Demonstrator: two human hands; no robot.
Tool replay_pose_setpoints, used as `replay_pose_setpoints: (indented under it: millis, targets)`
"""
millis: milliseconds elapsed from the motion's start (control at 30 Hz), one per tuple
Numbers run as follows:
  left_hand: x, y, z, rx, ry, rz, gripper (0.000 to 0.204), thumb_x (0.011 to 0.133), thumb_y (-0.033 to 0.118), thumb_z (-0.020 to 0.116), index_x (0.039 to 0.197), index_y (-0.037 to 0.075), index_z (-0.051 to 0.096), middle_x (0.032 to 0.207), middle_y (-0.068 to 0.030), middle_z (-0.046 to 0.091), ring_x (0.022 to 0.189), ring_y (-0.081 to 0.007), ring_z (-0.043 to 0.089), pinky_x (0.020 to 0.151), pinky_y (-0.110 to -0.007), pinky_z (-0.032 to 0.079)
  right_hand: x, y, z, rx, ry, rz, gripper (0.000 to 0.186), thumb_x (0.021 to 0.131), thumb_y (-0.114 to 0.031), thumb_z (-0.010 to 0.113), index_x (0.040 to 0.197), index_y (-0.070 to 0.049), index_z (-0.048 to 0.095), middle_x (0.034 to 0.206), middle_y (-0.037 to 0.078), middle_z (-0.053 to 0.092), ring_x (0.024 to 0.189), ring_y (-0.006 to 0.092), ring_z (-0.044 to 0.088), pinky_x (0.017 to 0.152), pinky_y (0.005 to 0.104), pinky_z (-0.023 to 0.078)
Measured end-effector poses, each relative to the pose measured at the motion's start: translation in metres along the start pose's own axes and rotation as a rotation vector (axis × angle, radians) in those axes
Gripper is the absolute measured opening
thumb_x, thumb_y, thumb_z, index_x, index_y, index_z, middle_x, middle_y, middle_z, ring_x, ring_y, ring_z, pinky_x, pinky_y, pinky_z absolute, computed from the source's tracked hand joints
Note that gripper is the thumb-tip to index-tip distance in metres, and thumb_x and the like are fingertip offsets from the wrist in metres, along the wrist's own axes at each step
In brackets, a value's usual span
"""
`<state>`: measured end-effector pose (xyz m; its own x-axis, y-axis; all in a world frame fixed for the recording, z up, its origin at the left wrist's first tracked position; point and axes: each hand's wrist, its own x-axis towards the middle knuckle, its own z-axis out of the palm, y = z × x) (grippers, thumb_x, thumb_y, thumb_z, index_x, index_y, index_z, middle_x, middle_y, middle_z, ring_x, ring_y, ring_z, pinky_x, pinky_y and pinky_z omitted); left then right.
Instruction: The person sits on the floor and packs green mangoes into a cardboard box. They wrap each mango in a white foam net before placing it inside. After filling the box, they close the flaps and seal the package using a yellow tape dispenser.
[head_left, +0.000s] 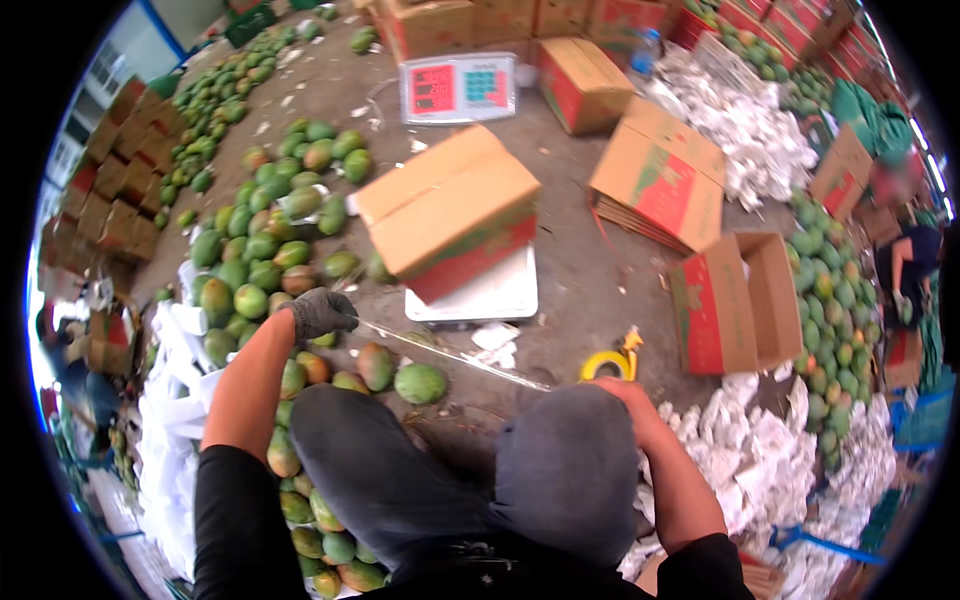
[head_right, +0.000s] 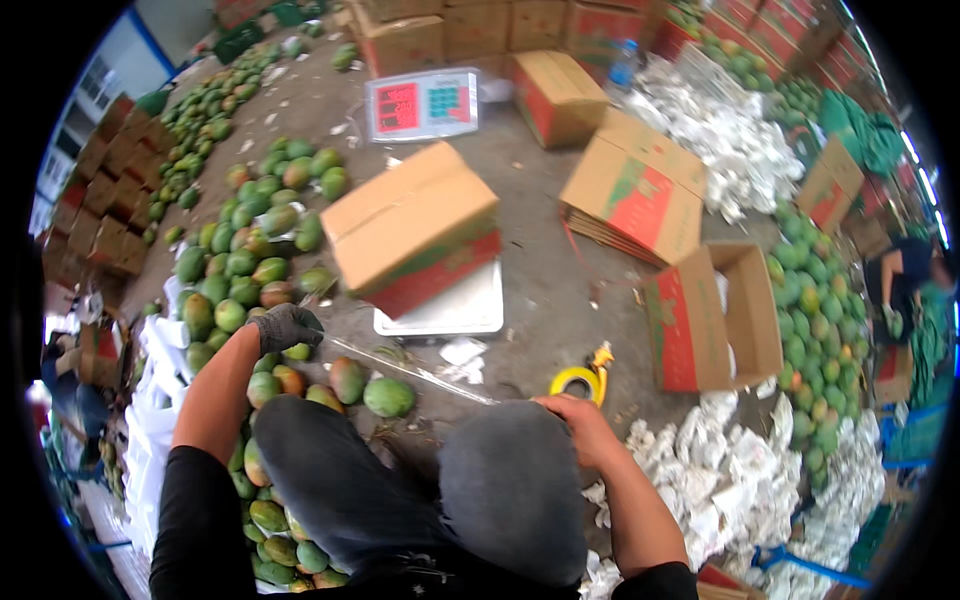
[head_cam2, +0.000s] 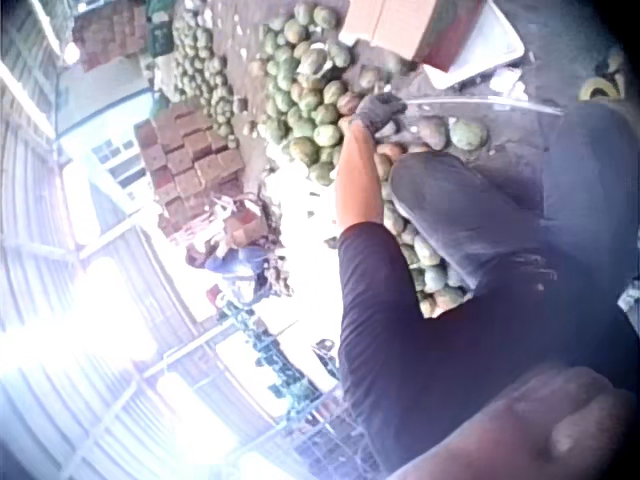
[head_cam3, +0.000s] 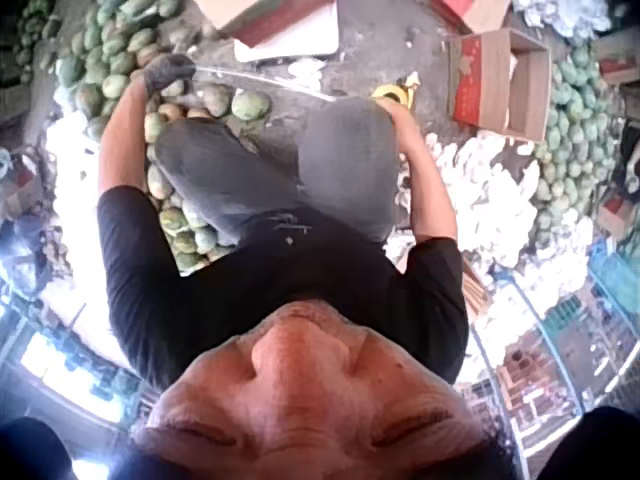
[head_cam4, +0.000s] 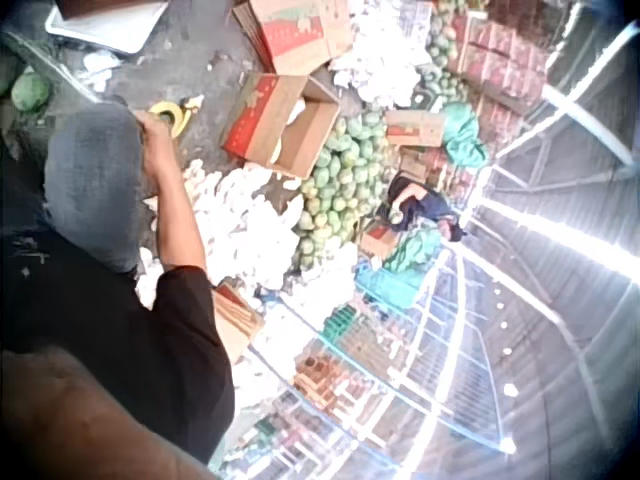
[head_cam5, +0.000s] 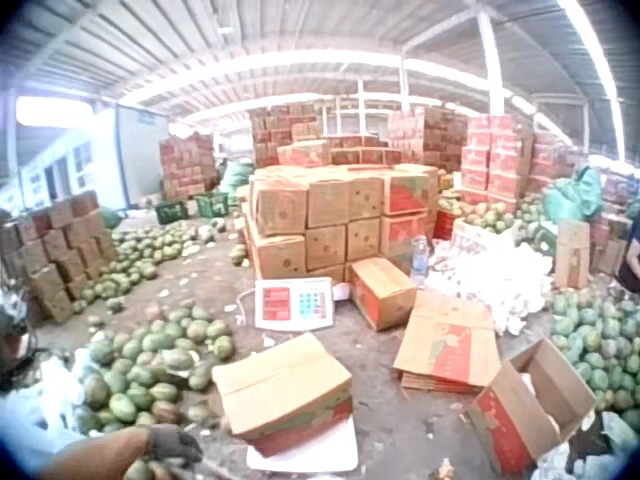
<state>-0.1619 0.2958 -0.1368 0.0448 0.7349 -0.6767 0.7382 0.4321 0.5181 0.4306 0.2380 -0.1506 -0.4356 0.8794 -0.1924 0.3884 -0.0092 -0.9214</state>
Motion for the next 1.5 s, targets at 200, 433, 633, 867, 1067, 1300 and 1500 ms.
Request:
replay_pose_setpoints:
  millis: [200,433,633,867,1067,1300,1500]
  targets:
    - [-0.123,-0.016,-0.038,-0.701,0.643,0.182,0.016,0.094,0.010,0.071,0.109,0.003,0.072,0.087,-0.0062,0.073,0.070,-0.0132,0.067,0.061,-0.029,0.055,0.097,-0.102,0.012,-0.061,-0.194,0.045,0.025,0.098,-0.019,0.075,0.117,-0.002,0.076,0.099,0.009,0.072,0.086,0.0160,0.065,0.079,0.0295,0.052]
    - [-0.227,0.134,0.020,-0.723,0.734,0.476,0.025,0.096,0.015,0.069,0.119,0.003,0.070,0.118,-0.0048,0.068,0.094,-0.0090,0.062,0.078,-0.026,0.052,0.085,-0.210,0.027,-0.162,-0.030,-0.503,0.021,0.098,-0.009,0.066,0.117,-0.001,0.065,0.122,0.015,0.067,0.111,0.0285,0.065,0.097,0.0396,0.052]
    - [-0.192,0.218,0.111,-1.690,0.398,1.036,0.026,0.105,0.020,0.059,0.123,0.001,0.063,0.120,-0.0161,0.069,0.107,-0.0274,0.069,0.094,-0.044,0.059,0.029,-0.270,0.092,0.370,-0.314,-0.046,0.034,0.106,-0.022,0.063,0.133,-0.004,0.051,0.135,0.012,0.062,0.117,0.0171,0.060,0.099,0.0368,0.050]
    - [-0.195,0.184,0.105,-1.386,0.211,0.947,0.023,0.102,0.016,0.064,0.121,0.003,0.067,0.118,-0.0132,0.072,0.109,-0.0260,0.071,0.094,-0.044,0.057,-0.023,-0.228,0.121,0.217,-0.095,-0.088,0.053,0.105,-0.004,0.060,0.155,-0.007,0.043,0.111,0.008,0.073,0.099,0.0140,0.071,0.082,0.0302,0.057]
    - [-0.258,0.072,0.064,-0.282,0.373,0.337,0.019,0.093,0.009,0.072,0.109,0.000,0.068,0.111,-0.0096,0.071,0.095,-0.0169,0.068,0.082,-0.033,0.056,-0.022,-0.220,0.071,-0.111,0.287,-0.194,0.015,0.101,-0.010,0.062,0.100,0.002,0.071,0.077,0.003,0.065,0.070,0.0093,0.059,0.064,0.0295,0.049]
    - [-0.216,0.175,0.163,-0.898,0.764,0.571,0.058,0.109,0.041,0.049,0.143,-0.006,0.056,0.135,-0.0182,0.065,0.114,-0.0270,0.066,0.099,-0.039,0.053,0.004,-0.254,0.153,-0.161,0.134,-0.419,0.029,0.092,-0.028,0.081,0.080,-0.008,0.065,0.076,0.009,0.068,0.060,0.0280,0.067,0.057,0.0386,0.053]
    - [-0.176,0.164,0.202,-1.244,0.624,0.579,0.062,0.113,0.048,0.035,0.136,-0.005,0.060,0.131,-0.0184,0.068,0.118,-0.0280,0.066,0.107,-0.041,0.052,0.025,-0.221,0.173,-0.401,0.152,-0.416,0.036,0.090,-0.021,0.073,0.118,-0.006,0.057,0.079,0.015,0.073,0.068,0.0358,0.073,0.060,0.0476,0.056]
